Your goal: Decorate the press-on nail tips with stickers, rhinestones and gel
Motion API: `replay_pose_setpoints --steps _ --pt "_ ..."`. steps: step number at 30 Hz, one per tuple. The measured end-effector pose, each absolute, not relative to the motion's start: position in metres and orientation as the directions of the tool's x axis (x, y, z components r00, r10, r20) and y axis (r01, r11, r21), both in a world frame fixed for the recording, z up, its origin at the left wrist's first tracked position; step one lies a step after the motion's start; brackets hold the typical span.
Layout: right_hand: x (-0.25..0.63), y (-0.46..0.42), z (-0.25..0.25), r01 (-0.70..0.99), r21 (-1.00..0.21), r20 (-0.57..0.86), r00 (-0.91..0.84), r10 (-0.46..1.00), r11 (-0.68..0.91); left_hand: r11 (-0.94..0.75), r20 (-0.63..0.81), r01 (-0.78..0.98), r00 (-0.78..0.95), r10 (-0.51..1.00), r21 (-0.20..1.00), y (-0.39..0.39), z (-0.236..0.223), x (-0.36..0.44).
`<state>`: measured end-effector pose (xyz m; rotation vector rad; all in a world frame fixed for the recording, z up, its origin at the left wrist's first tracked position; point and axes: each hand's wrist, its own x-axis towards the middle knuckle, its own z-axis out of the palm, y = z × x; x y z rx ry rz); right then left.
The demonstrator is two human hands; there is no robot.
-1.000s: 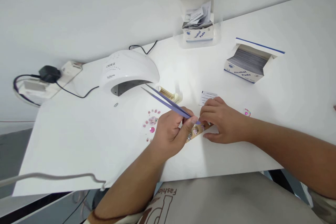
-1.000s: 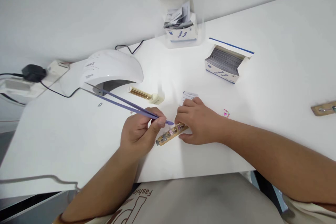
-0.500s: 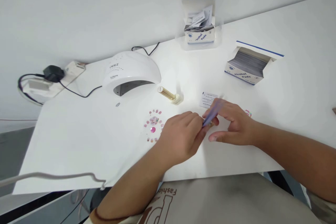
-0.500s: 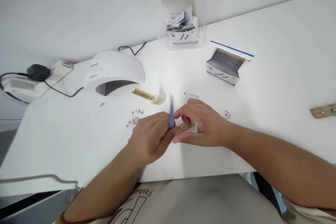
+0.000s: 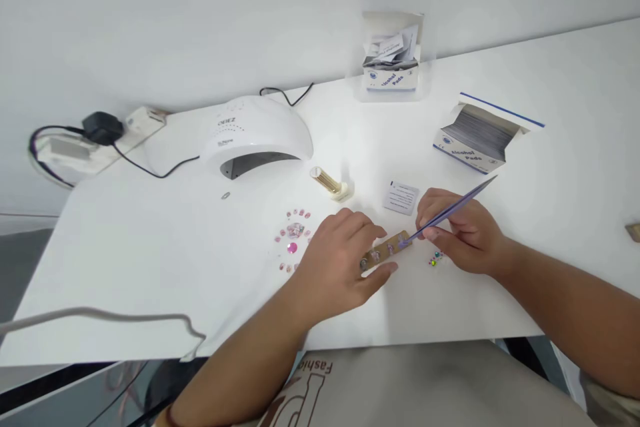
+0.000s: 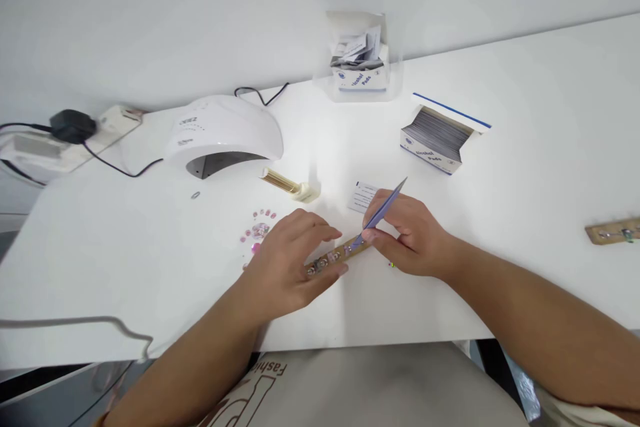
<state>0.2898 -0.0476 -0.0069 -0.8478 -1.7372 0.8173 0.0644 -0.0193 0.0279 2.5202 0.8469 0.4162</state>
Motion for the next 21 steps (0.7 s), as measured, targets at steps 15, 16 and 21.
replay_pose_setpoints --steps 15,16,21 --pt "0.279 -0.048 -0.010 0.281 -0.713 0.532 -0.381 0.756 0.643 -0.731 0.128 0.562 0.753 0.646 0.387 -0.026 0.011 0.070" --pt "0.279 -0.048 -0.011 0.278 -0.721 0.527 -0.375 0.763 0.635 -0.731 0.135 0.558 0.751 0.646 0.394 -0.026 0.011 0.070" --pt "0.281 -0.049 -0.013 0.265 -0.754 0.503 -0.356 0.788 0.601 -0.721 0.140 0.541 0.749 0.647 0.433 -0.025 0.009 0.071"
